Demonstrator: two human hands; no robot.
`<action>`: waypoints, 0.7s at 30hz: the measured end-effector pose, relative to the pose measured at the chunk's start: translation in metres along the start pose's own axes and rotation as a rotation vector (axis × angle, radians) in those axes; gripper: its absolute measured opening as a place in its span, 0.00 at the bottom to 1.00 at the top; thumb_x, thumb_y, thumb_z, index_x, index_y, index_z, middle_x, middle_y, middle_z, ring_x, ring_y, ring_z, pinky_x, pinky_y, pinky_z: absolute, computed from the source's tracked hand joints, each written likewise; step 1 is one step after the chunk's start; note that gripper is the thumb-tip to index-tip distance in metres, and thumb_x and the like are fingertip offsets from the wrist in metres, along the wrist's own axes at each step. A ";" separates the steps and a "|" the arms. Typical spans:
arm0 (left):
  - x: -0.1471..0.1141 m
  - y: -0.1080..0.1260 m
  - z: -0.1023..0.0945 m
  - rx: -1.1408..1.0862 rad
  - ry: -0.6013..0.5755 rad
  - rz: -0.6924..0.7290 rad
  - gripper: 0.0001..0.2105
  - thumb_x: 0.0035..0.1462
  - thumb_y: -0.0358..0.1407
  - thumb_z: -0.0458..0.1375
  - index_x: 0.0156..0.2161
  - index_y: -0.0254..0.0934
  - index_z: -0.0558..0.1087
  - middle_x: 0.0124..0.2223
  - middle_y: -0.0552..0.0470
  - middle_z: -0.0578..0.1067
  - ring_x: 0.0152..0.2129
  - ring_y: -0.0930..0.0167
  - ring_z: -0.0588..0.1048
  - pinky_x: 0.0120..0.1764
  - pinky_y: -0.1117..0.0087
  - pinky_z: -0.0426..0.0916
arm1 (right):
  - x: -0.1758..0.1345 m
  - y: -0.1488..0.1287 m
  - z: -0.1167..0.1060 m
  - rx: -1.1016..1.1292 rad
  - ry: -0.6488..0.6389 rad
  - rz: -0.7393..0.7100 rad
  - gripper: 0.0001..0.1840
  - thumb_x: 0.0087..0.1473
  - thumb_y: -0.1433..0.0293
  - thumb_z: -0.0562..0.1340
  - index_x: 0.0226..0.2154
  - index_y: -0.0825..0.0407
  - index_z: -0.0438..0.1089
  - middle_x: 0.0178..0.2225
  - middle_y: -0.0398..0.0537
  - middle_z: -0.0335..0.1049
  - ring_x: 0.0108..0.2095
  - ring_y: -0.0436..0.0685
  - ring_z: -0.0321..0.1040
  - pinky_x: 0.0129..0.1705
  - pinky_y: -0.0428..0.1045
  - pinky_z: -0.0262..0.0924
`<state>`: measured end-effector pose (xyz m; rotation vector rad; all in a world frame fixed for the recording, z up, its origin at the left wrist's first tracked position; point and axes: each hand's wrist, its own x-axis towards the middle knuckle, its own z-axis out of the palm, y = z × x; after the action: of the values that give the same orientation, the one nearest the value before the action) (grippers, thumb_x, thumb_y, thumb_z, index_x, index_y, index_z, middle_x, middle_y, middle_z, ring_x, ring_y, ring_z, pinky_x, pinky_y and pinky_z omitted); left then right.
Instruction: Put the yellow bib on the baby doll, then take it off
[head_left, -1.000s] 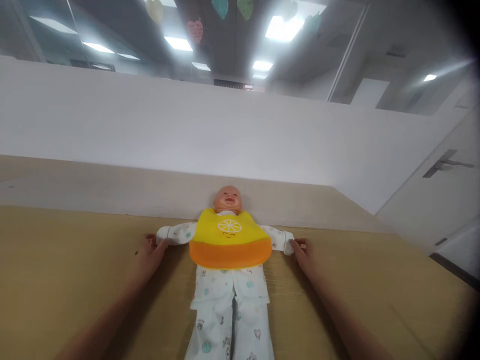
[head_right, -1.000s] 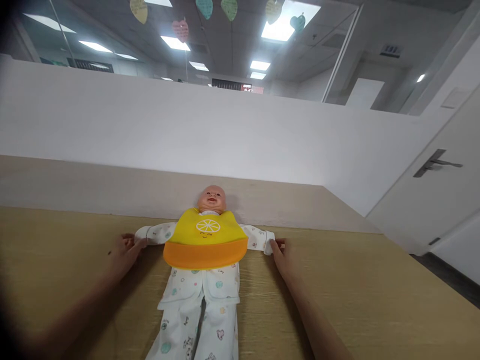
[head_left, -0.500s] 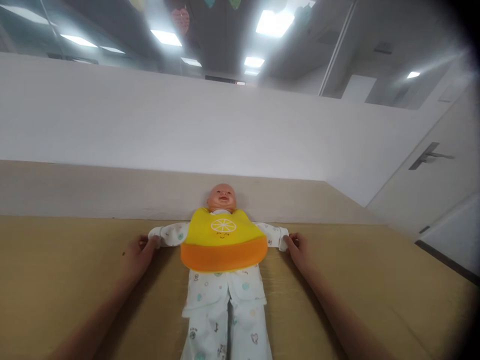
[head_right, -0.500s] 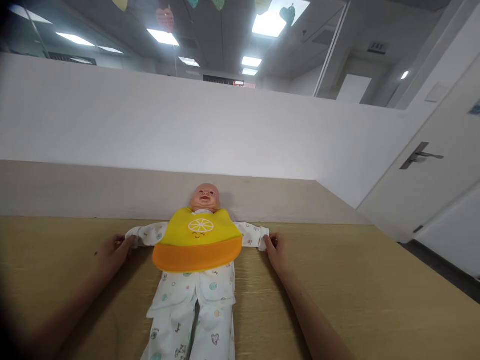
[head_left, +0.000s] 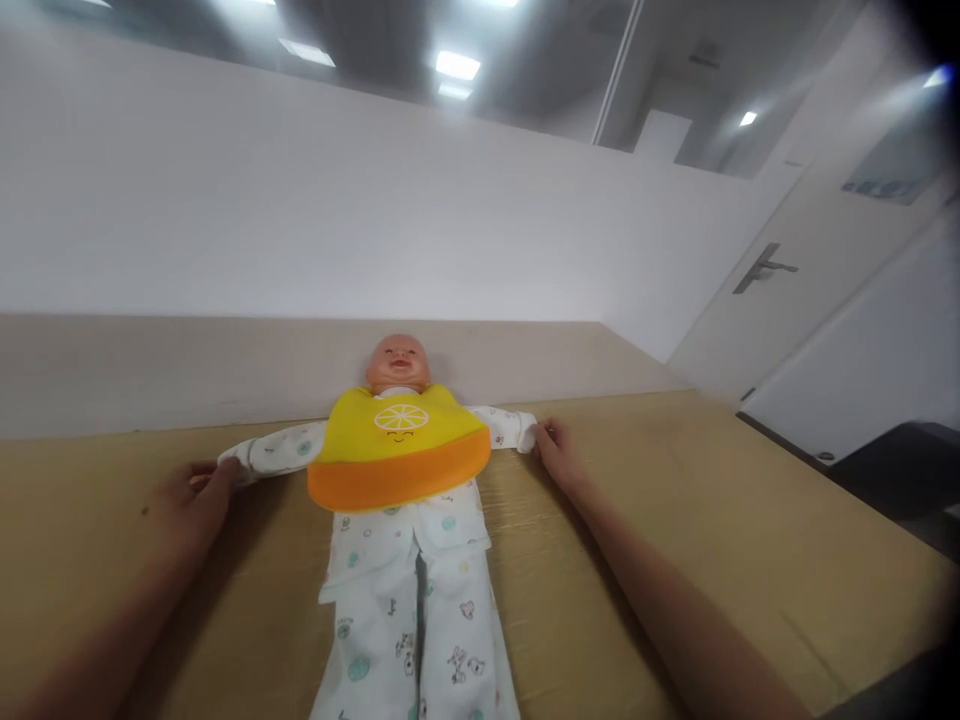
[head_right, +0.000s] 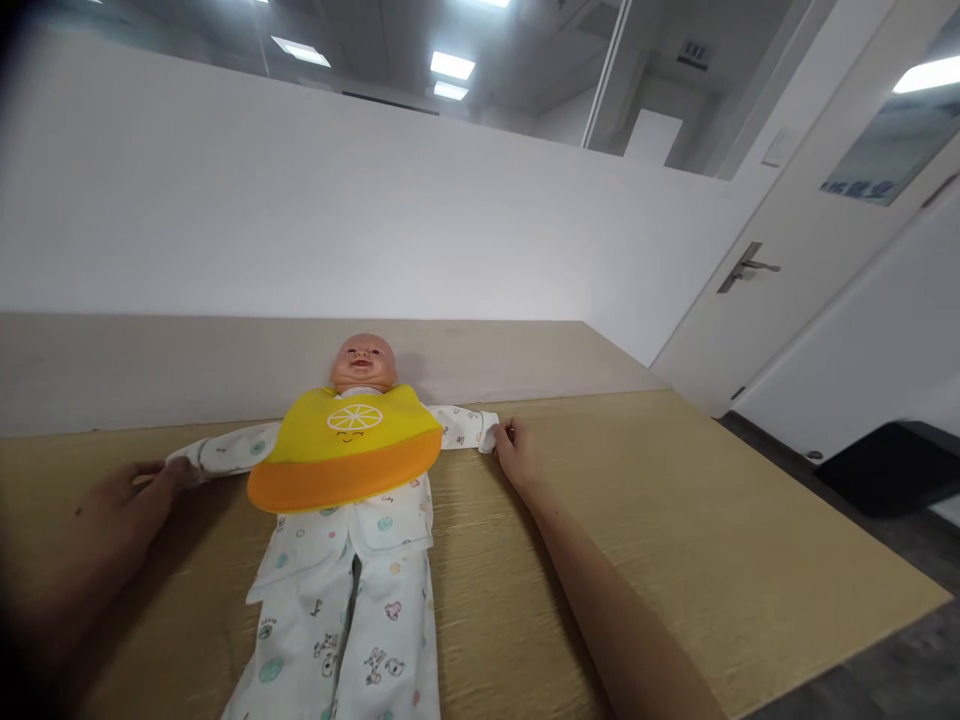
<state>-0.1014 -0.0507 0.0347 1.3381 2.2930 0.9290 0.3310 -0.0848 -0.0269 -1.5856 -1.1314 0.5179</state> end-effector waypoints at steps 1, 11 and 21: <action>-0.001 0.002 -0.001 0.007 -0.004 -0.013 0.21 0.54 0.48 0.52 0.46 0.34 0.71 0.40 0.44 0.76 0.31 0.64 0.72 0.29 0.70 0.62 | 0.000 -0.001 0.000 -0.002 0.000 -0.001 0.20 0.49 0.51 0.55 0.24 0.51 0.58 0.16 0.38 0.58 0.20 0.50 0.58 0.24 0.46 0.52; -0.011 0.008 0.000 -0.041 0.051 0.028 0.20 0.50 0.40 0.55 0.48 0.36 0.70 0.34 0.49 0.75 0.26 0.68 0.71 0.28 0.72 0.62 | -0.006 -0.013 -0.002 -0.043 0.010 0.046 0.10 0.48 0.61 0.56 0.26 0.51 0.59 0.19 0.41 0.62 0.22 0.51 0.60 0.24 0.46 0.53; 0.001 -0.006 0.009 -0.088 0.074 0.091 0.19 0.48 0.38 0.56 0.46 0.34 0.70 0.31 0.51 0.74 0.24 0.70 0.70 0.28 0.72 0.63 | -0.006 -0.009 -0.002 -0.089 -0.009 0.022 0.14 0.48 0.58 0.55 0.26 0.53 0.62 0.20 0.42 0.62 0.24 0.51 0.61 0.28 0.47 0.55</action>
<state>-0.1006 -0.0481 0.0238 1.4029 2.2327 1.1127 0.3266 -0.0914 -0.0191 -1.6761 -1.1585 0.4951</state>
